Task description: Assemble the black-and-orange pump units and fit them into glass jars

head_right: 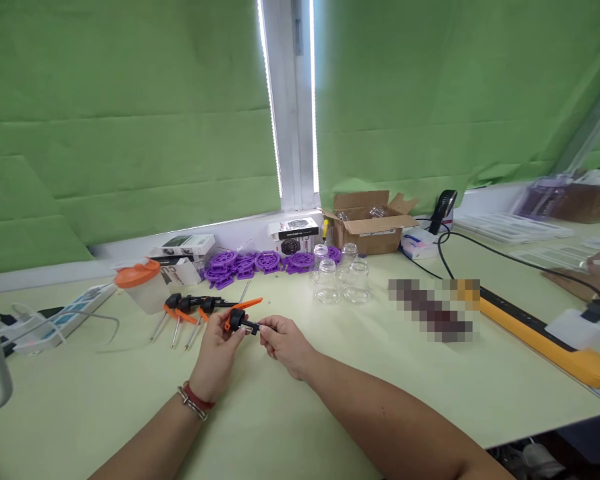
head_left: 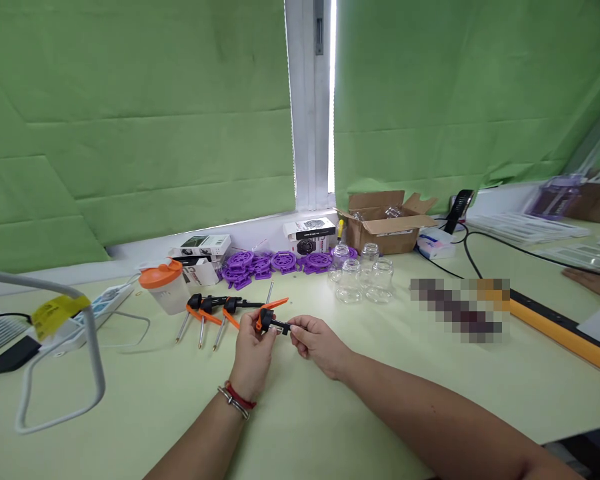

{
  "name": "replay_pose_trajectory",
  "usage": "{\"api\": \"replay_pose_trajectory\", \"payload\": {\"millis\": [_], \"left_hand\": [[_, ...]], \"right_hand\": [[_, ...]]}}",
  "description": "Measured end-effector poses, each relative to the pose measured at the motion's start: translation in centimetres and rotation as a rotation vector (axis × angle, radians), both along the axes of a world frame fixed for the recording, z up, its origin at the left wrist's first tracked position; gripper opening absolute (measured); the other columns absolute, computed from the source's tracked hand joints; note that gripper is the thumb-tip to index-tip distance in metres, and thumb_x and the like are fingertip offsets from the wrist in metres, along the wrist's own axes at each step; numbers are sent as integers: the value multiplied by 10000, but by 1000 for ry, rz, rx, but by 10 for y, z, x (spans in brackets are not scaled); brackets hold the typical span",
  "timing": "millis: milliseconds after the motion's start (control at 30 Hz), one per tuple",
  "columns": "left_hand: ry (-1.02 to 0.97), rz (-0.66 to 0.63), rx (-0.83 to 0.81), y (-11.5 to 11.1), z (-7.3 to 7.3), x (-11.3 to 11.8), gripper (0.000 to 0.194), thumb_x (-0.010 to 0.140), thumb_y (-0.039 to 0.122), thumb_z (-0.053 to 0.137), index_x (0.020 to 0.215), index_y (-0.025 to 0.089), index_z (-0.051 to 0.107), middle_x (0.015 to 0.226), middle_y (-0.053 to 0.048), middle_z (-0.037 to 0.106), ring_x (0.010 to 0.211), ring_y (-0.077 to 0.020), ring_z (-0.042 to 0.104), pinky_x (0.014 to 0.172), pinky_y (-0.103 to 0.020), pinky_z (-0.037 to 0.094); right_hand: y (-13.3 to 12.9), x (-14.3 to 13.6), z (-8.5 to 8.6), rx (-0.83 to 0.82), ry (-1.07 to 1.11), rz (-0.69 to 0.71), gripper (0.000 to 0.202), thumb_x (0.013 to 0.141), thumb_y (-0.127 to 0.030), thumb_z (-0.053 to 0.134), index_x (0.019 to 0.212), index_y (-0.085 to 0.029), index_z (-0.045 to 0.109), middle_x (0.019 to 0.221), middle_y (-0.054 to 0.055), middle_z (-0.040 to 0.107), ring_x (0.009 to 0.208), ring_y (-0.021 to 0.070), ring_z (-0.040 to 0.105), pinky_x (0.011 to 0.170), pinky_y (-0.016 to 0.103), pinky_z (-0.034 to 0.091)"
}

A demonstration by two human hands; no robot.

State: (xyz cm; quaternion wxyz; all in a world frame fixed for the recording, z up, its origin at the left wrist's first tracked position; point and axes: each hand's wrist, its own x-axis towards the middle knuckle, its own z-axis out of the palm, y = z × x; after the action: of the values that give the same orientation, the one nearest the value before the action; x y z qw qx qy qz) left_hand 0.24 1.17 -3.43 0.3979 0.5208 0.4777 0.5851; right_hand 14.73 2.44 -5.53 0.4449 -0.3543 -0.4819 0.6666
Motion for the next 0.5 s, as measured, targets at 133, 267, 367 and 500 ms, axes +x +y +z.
{"api": "replay_pose_trajectory", "payload": {"millis": [133, 267, 367, 500], "left_hand": [[44, 0, 44, 3, 0, -4, 348, 730, 203, 599, 1054, 193, 472, 1023, -56, 569, 962, -176, 544, 869, -354, 414], [59, -11, 61, 7, -1, -6, 363, 727, 204, 606, 1064, 191, 475, 1042, -61, 567, 980, -179, 540, 894, -355, 403], [62, -18, 59, 8, -2, -6, 359, 732, 213, 605, 1068, 194, 479, 1043, -60, 570, 978, -178, 545, 897, -354, 405], [79, -6, 47, 8, -3, -9, 395, 730, 229, 610, 1106, 206, 492, 1051, -63, 573, 976, -188, 553, 878, -355, 423]], "right_hand": [[-1, 1, 3, 10, -19, 43, 302, 760, -444, 575, 891, -178, 518, 617, -46, 507, 447, 45, 354, 449, 206, 250], [1, 3, 2, 50, -37, 75, 314, 771, -467, 564, 890, -180, 517, 657, -25, 552, 476, 58, 402, 449, 204, 299], [2, 5, 0, 60, -72, 111, 326, 796, -487, 530, 906, -180, 524, 660, -16, 573, 467, 59, 406, 436, 199, 300], [2, 7, 1, 69, -124, 128, 338, 810, -498, 507, 900, -174, 539, 656, -7, 589, 465, 57, 400, 437, 194, 296]]}}
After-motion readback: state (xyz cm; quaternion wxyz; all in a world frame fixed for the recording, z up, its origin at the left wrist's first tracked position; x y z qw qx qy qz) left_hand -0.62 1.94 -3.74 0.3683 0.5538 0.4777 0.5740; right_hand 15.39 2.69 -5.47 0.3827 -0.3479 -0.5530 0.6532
